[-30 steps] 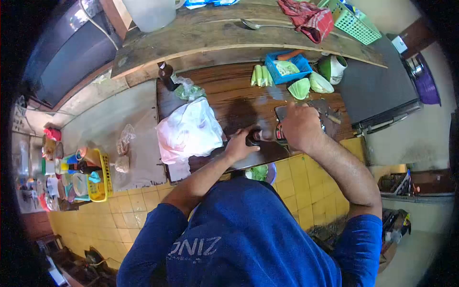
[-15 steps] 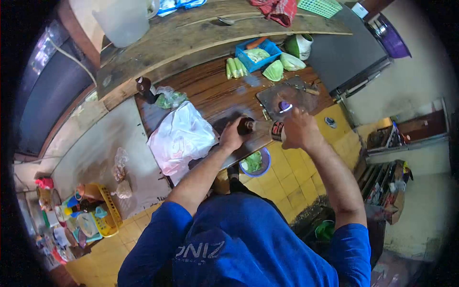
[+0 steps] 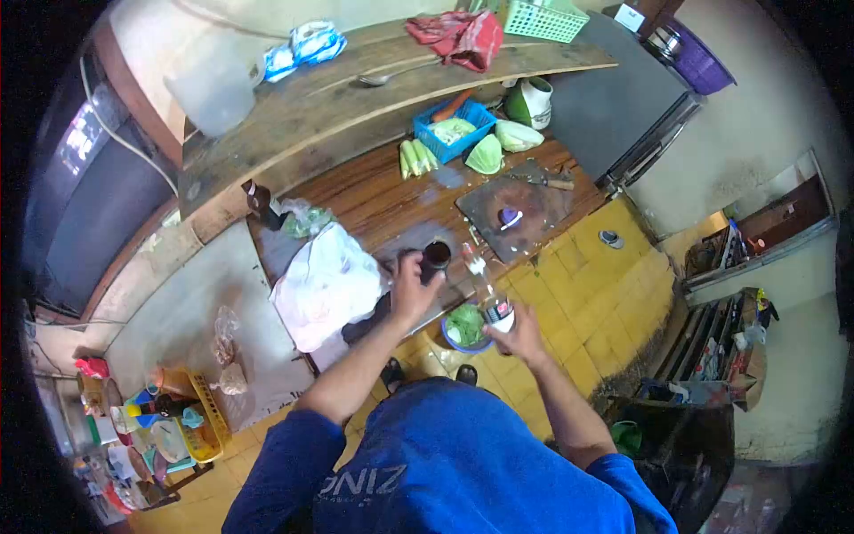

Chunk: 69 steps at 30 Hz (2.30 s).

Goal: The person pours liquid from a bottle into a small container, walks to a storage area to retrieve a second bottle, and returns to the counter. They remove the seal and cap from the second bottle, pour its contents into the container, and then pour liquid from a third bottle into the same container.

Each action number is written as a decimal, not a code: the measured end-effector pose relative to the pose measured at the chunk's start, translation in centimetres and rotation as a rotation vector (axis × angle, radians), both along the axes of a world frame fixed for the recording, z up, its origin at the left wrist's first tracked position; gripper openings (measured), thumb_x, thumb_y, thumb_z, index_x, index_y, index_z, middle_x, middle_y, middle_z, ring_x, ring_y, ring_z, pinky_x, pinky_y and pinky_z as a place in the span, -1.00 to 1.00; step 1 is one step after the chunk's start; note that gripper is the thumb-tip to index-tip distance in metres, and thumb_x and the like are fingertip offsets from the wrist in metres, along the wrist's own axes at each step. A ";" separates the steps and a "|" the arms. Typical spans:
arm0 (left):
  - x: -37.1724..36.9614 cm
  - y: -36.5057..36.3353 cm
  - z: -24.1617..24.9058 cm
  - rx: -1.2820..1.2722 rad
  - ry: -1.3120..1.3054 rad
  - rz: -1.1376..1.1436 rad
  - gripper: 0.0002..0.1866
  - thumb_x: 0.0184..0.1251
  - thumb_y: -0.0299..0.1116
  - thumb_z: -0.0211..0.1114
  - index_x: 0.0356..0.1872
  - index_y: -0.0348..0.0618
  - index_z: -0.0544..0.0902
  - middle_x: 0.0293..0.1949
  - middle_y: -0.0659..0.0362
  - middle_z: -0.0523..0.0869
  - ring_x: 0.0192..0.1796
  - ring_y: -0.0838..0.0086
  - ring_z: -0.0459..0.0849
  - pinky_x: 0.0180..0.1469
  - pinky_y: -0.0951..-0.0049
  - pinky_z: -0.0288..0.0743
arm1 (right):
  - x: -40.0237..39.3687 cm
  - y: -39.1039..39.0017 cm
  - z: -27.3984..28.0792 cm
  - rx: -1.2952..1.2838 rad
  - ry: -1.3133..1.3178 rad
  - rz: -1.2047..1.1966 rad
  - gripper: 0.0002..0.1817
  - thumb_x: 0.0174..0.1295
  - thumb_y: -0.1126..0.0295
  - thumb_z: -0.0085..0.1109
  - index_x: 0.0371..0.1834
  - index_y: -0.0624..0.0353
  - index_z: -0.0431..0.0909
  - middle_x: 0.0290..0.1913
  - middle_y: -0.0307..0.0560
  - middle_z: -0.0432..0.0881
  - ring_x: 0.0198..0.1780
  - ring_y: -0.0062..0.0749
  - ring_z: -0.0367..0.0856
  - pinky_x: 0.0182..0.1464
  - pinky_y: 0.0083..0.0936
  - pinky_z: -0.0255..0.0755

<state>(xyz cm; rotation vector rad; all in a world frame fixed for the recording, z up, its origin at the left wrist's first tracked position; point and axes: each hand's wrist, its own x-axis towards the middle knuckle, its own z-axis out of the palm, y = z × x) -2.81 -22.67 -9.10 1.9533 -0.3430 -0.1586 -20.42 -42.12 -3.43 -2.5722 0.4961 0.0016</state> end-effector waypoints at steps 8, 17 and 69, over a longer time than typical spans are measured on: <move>-11.9 -7.4 3.2 -0.269 0.101 -0.420 -0.10 0.07 -0.20 0.55 0.37 -0.28 0.24 0.18 0.00 0.52 0.21 0.30 0.51 0.23 0.24 0.43 | -4.8 -1.5 -2.9 0.220 -0.332 0.141 0.00 -0.04 0.15 0.54 0.41 0.23 0.12 0.09 0.10 0.39 0.10 -0.10 0.42 0.12 -0.22 0.37; -14.7 -12.0 8.5 0.192 -0.189 -0.728 -0.11 -0.10 -0.10 0.60 0.30 -0.21 0.42 0.09 -0.09 0.58 0.14 0.07 0.57 0.23 0.22 0.40 | -8.2 -13.2 5.1 1.467 -0.750 -0.194 -0.15 0.36 -0.34 -0.21 0.49 0.05 -0.04 0.08 -0.14 0.38 0.07 -0.45 0.35 0.17 -0.40 0.27; -7.5 2.8 -6.6 -0.012 0.231 -0.174 -0.54 0.12 -0.43 0.49 0.05 -0.30 0.57 -0.15 0.04 0.69 -0.09 0.42 0.66 -0.03 0.45 0.55 | -18.9 -7.6 -14.6 0.331 0.508 -0.385 -0.53 0.29 0.03 0.07 -0.04 0.25 0.61 -0.05 0.24 0.68 0.03 0.17 0.64 0.08 -0.10 0.51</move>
